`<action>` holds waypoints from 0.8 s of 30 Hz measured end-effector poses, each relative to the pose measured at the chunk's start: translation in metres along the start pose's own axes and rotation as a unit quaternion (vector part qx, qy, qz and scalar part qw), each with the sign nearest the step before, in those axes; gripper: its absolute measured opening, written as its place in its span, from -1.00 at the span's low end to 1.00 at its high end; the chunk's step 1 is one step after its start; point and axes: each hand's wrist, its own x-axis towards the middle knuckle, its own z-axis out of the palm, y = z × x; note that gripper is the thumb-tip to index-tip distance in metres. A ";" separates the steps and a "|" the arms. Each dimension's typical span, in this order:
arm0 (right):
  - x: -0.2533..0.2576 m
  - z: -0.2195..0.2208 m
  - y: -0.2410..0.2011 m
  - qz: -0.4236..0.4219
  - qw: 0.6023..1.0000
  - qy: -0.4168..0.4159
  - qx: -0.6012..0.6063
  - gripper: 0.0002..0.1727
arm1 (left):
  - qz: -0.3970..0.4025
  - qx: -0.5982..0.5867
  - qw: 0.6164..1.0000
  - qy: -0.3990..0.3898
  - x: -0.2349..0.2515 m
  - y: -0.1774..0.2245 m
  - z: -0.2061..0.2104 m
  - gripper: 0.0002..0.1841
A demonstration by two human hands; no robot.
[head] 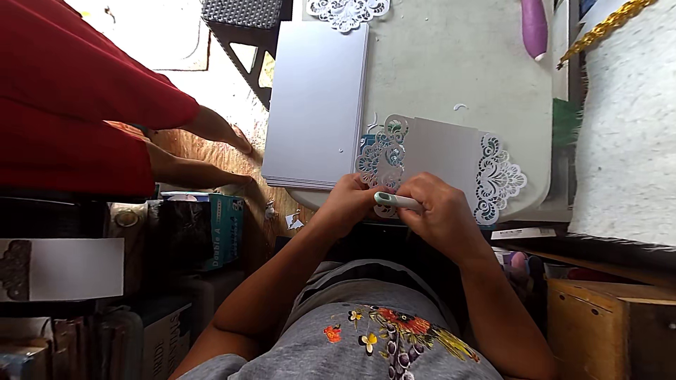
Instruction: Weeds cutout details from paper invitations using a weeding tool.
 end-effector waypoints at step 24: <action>0.002 -0.010 0.003 -0.013 0.999 -0.041 -0.004 -0.91 | 0.000 -0.007 1.000 -0.011 0.005 0.006 0.002 -0.89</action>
